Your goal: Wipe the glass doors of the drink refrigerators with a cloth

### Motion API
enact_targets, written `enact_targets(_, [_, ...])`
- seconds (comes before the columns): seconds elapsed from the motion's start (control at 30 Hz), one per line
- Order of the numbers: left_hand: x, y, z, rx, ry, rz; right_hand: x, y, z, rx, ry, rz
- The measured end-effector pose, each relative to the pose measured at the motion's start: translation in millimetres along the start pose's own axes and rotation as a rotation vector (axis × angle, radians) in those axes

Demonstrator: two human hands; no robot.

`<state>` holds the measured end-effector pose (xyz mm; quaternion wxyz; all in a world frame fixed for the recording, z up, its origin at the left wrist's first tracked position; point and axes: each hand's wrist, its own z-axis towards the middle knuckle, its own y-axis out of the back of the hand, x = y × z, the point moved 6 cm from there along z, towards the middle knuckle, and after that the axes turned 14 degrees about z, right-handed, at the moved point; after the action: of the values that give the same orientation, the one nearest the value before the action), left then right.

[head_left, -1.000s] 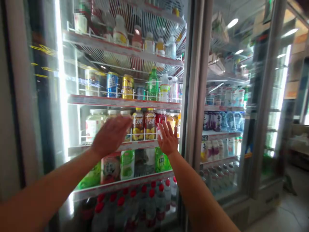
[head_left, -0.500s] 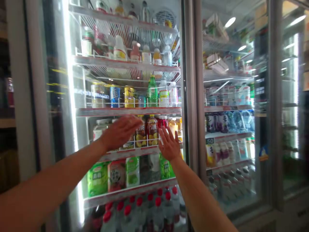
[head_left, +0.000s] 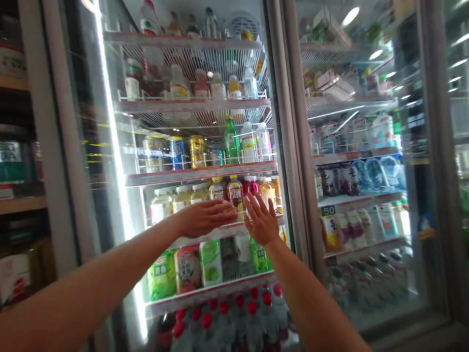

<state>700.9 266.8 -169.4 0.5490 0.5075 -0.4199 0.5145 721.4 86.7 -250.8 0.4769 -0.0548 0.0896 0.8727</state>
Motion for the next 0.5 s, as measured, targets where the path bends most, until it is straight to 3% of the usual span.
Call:
enact_targets(0.03, [2.8, 0.3, 0.0, 0.02, -0.071, -0.026, 0.0, -0.2, -0.1, 0.005, -0.002, 0.002])
enact_targets(0.07, [17.3, 1.9, 0.3, 0.028, -0.031, -0.023, -0.2, -0.4, -0.2, 0.009, -0.007, 0.003])
enact_targets(0.1, [39.8, 5.1, -0.1, 0.015, 0.097, 0.005, -0.3, -0.4, -0.3, 0.01, -0.011, 0.004])
enact_targets(0.2, [106.3, 16.3, -17.1, -0.055, 0.727, 0.128, -0.2, -0.6, -0.6, 0.014, -0.009, 0.002])
enact_targets(0.27, [108.4, 18.4, -31.1, -0.094, 0.976, 0.177, -0.1, -0.4, -0.7, 0.009, -0.007, -0.002])
enact_targets(0.33, [75.3, 13.7, -29.6, -0.101, 0.877, 0.176, -0.3, -0.4, -0.8, 0.01, -0.01, -0.004])
enact_targets(0.43, [-2.5, 2.9, -13.9, -0.068, 0.201, 0.074, -0.1, -0.8, -0.9, 0.014, -0.009, -0.005])
enact_targets(0.5, [-23.3, 0.6, -16.1, -0.027, -0.117, 0.006, 0.2, -0.8, -1.0, 0.01, -0.007, -0.005])
